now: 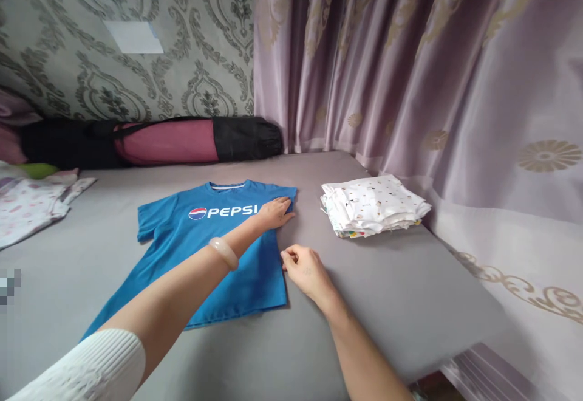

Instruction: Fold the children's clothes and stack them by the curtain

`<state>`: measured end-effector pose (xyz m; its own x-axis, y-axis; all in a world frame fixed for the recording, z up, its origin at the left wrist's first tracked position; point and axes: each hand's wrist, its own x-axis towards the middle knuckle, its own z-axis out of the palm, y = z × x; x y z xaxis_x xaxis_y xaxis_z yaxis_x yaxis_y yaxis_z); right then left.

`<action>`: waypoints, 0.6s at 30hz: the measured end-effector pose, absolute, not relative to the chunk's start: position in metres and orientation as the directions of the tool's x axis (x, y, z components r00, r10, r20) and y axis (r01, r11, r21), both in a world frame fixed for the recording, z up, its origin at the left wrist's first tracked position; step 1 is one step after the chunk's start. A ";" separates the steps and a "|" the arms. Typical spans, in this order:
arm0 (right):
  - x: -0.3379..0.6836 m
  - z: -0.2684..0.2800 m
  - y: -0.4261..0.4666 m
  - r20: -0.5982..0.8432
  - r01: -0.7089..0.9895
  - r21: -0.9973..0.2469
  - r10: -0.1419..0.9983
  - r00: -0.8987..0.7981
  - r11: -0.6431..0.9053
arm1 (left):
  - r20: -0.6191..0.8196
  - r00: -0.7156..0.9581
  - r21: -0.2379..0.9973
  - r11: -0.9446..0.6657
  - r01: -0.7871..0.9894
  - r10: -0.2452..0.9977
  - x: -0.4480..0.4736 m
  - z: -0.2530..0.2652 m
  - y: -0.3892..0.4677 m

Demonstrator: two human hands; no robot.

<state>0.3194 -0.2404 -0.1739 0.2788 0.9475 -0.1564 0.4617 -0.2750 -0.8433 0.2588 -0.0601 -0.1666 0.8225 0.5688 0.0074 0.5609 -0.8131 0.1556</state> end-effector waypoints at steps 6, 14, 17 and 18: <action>0.316 -0.182 -0.238 -0.227 0.301 -0.902 0.933 0.280 -0.310 | -0.015 0.777 0.168 -0.764 0.623 0.630 0.272 -0.160 -0.059; 0.314 -0.170 -0.243 -0.364 0.220 -0.898 0.925 0.111 -0.380 | -0.015 0.748 0.359 -0.695 0.623 0.663 0.270 -0.151 -0.033; 0.313 -0.163 -0.245 -0.365 0.206 -0.906 0.929 0.063 -0.370 | 0.003 0.700 0.487 -0.612 0.623 0.714 0.267 -0.151 -0.018; 0.312 -0.161 -0.246 -0.355 0.194 -0.914 0.934 0.042 -0.356 | 0.012 0.674 0.534 -0.574 0.620 0.739 0.266 -0.152 -0.014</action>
